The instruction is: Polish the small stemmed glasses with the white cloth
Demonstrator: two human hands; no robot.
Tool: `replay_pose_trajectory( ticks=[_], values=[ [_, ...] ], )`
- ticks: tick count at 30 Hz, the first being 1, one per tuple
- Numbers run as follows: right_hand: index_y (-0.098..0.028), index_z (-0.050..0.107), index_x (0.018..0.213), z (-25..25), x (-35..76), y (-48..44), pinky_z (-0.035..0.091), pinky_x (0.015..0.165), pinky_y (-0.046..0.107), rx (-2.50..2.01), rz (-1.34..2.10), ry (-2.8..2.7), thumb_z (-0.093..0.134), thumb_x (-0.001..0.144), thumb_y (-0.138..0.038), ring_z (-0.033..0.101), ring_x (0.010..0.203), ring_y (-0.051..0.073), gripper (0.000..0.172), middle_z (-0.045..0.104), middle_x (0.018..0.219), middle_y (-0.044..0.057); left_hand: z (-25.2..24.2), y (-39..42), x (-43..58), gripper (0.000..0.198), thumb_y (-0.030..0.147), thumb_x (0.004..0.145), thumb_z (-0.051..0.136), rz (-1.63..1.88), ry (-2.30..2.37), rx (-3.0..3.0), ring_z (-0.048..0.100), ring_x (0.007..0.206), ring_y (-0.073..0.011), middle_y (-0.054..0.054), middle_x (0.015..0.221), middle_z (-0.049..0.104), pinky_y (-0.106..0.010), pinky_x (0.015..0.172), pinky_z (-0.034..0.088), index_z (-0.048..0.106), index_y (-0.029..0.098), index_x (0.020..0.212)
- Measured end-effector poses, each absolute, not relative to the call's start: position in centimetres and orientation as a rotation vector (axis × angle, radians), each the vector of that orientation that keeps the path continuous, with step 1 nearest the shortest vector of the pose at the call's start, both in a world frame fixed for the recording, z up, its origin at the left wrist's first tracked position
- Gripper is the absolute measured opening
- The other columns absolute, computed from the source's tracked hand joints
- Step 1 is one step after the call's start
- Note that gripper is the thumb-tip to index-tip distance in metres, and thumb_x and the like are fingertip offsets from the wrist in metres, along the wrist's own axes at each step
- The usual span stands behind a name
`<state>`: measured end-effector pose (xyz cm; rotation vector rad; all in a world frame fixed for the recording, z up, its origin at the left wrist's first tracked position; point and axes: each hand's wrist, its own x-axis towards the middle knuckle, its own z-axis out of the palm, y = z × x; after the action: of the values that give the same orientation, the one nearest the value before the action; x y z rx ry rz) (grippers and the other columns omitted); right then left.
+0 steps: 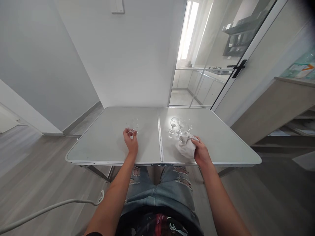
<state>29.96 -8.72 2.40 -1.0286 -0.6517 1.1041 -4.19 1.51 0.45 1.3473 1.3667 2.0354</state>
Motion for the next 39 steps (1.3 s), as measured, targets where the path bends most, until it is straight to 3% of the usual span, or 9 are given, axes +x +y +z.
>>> replay_pose_trajectory(
  ticks=[6, 10, 14, 20, 26, 30, 33, 37, 39],
  values=[
    [-0.025, 0.065, 0.1, 4.5, 27.3, -8.8, 0.053, 0.066, 0.025, -0.813, 1.301, -0.665, 0.074, 0.074, -0.027, 0.066, 0.081, 0.016, 0.027, 0.072, 0.099, -0.002, 0.7, 0.7, -3.2, 0.042, 0.038, 0.09, 0.064, 1.864, 1.222, 1.64, 0.061, 0.096, -0.0178, -0.01, 0.112, 0.061, -0.031, 0.086, 0.047, 0.047, 0.021, 0.125],
    [-0.025, 0.066, 0.095, 4.3, 26.0, -8.1, 0.054, 0.062, 0.027, -0.758, 1.424, -0.562, 0.072, 0.072, -0.023, 0.066, 0.073, 0.015, 0.023, 0.072, 0.09, -0.002, 0.4, 0.4, -2.6, 0.04, 0.037, 0.09, 0.063, 1.711, 1.161, 1.802, 0.061, 0.096, -0.0195, -0.009, 0.112, 0.063, -0.033, 0.084, 0.046, 0.048, 0.023, 0.124],
    [-0.023, 0.067, 0.094, 3.8, 24.4, -6.9, 0.057, 0.066, 0.029, -0.753, 1.416, -0.56, 0.075, 0.071, -0.024, 0.068, 0.077, 0.017, 0.024, 0.073, 0.09, -0.001, 0.2, 0.3, -2.3, 0.036, 0.034, 0.089, 0.064, 1.562, 1.142, 1.938, 0.061, 0.096, -0.0207, -0.009, 0.112, 0.064, -0.035, 0.086, 0.046, 0.051, 0.023, 0.121],
    [-0.026, 0.064, 0.103, 4.9, 21.7, -4.9, 0.055, 0.077, 0.028, -0.786, 1.055, -0.636, 0.076, 0.077, -0.042, 0.065, 0.09, 0.015, 0.032, 0.07, 0.097, -0.002, -0.3, 0.4, -2.1, 0.039, 0.03, 0.088, 0.066, 1.458, 1.089, 1.999, 0.064, 0.096, -0.0211, -0.008, 0.108, 0.07, -0.037, 0.088, 0.046, 0.051, 0.024, 0.123],
    [-0.028, 0.062, 0.099, 6.6, 18.6, -4.8, 0.041, 0.056, 0.022, -1.062, 0.706, -1.242, 0.055, 0.094, -0.048, 0.05, 0.06, 0.012, 0.023, 0.055, 0.07, -0.005, -0.6, 0.6, -2.0, 0.04, 0.03, 0.085, 0.07, 1.417, 1.068, 2.05, 0.064, 0.087, -0.0189, -0.005, 0.103, 0.071, -0.036, 0.089, 0.046, 0.055, 0.025, 0.121],
    [-0.029, 0.059, 0.11, 6.8, 17.3, -5.6, 0.044, 0.066, 0.027, -1.132, 0.554, -1.583, 0.051, 0.096, -0.041, 0.055, 0.065, 0.016, 0.02, 0.061, 0.077, -0.002, -0.6, 0.4, -2.1, 0.04, 0.031, 0.084, 0.071, 1.368, 1.086, 2.085, 0.064, 0.082, -0.0181, -0.004, 0.101, 0.072, -0.036, 0.088, 0.048, 0.058, 0.027, 0.122],
    [-0.03, 0.05, 0.126, 7.1, 17.6, -5.7, 0.045, 0.074, 0.031, -1.153, 0.531, -1.708, 0.055, 0.092, -0.035, 0.06, 0.076, 0.019, 0.035, 0.066, 0.094, 0.001, -0.7, 0.4, -2.2, 0.041, 0.035, 0.085, 0.071, 1.335, 1.079, 2.162, 0.065, 0.081, -0.0182, -0.004, 0.099, 0.072, -0.034, 0.084, 0.049, 0.059, 0.027, 0.124],
    [-0.028, 0.041, 0.14, 8.2, 19.1, -4.8, 0.046, 0.074, 0.031, -1.174, 0.716, -1.876, 0.055, 0.088, -0.027, 0.057, 0.073, 0.018, 0.054, 0.063, 0.087, -0.001, -0.7, 0.2, -2.3, 0.043, 0.039, 0.085, 0.072, 1.299, 1.11, 2.341, 0.066, 0.081, -0.0186, -0.005, 0.095, 0.073, -0.032, 0.081, 0.049, 0.06, 0.025, 0.124],
    [-0.028, 0.038, 0.146, 8.8, 20.0, -4.3, 0.047, 0.081, 0.032, -1.127, 0.84, -2.005, 0.055, 0.084, -0.022, 0.058, 0.081, 0.018, 0.064, 0.063, 0.093, 0.0, -0.7, 0.1, -2.3, 0.043, 0.04, 0.086, 0.071, 1.256, 1.107, 2.456, 0.067, 0.081, -0.0187, -0.005, 0.092, 0.073, -0.031, 0.079, 0.049, 0.061, 0.023, 0.124]
  ],
)
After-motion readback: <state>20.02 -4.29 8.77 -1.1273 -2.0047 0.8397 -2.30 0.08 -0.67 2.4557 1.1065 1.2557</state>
